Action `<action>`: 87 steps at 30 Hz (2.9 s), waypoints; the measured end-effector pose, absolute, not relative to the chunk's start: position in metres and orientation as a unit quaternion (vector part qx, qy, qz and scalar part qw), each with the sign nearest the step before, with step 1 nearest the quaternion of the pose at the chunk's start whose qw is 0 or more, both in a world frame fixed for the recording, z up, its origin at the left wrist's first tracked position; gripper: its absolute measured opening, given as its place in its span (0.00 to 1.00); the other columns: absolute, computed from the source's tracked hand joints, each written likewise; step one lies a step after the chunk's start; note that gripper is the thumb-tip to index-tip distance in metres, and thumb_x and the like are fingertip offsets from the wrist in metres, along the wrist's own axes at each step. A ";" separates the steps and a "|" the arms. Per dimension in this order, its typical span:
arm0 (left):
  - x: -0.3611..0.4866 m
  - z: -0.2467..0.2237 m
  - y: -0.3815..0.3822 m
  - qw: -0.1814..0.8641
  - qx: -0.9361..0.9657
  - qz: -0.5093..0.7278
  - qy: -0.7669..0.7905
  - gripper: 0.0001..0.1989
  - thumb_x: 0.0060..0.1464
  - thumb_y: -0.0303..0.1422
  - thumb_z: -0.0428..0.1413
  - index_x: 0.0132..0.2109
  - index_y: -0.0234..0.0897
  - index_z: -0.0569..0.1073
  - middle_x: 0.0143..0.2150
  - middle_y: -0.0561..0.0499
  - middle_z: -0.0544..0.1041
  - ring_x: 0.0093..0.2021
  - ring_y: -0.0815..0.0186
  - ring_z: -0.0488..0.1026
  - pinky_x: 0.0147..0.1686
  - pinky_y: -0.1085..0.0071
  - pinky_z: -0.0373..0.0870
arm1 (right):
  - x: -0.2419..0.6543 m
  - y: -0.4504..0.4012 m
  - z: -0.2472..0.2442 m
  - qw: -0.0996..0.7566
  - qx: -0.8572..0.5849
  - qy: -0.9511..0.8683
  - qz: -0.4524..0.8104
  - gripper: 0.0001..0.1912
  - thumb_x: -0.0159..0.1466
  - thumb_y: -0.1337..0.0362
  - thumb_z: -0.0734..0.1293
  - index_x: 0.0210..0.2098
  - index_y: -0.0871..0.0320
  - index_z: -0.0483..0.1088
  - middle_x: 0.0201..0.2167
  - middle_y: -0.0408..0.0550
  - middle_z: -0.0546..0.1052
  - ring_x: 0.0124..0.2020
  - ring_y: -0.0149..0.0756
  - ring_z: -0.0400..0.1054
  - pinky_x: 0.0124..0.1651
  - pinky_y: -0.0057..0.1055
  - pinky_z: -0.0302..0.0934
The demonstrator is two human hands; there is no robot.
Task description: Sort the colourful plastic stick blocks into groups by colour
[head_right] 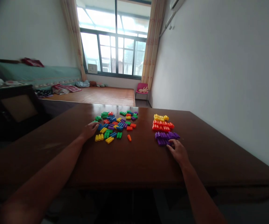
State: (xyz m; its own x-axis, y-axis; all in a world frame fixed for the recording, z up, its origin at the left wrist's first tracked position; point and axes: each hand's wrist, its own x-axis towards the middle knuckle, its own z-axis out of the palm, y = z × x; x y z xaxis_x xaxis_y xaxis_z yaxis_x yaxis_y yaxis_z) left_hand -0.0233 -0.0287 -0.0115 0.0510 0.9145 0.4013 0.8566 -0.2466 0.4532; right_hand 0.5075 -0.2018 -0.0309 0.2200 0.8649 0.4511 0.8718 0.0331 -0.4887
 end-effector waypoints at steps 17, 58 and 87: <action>0.001 -0.014 -0.040 0.145 0.772 0.369 0.497 0.18 0.55 0.38 0.52 0.50 0.36 0.76 0.41 0.46 0.79 0.32 0.65 0.74 0.37 0.69 0.72 | 0.314 -0.112 0.026 0.273 -0.477 -0.833 0.067 0.10 0.64 0.68 0.61 0.42 0.56 0.72 0.42 0.50 0.76 0.40 0.36 0.71 0.46 0.32 0.63; -0.017 0.002 -0.035 0.172 0.732 0.294 0.591 0.31 0.48 0.56 0.50 0.48 0.40 0.79 0.31 0.51 0.80 0.33 0.58 0.76 0.32 0.69 0.71 | 0.664 -0.042 -0.033 0.236 -0.805 -0.537 -0.090 0.25 0.54 0.72 0.58 0.47 0.52 0.77 0.42 0.48 0.81 0.41 0.39 0.74 0.50 0.37 0.63; -0.006 -0.005 -0.040 0.115 0.758 0.294 0.570 0.22 0.57 0.48 0.47 0.37 0.37 0.78 0.32 0.49 0.79 0.32 0.64 0.72 0.33 0.71 0.64 | 0.343 -0.045 0.043 0.225 -0.435 -0.871 0.035 0.15 0.66 0.66 0.59 0.48 0.53 0.74 0.49 0.50 0.77 0.51 0.41 0.70 0.54 0.37 0.63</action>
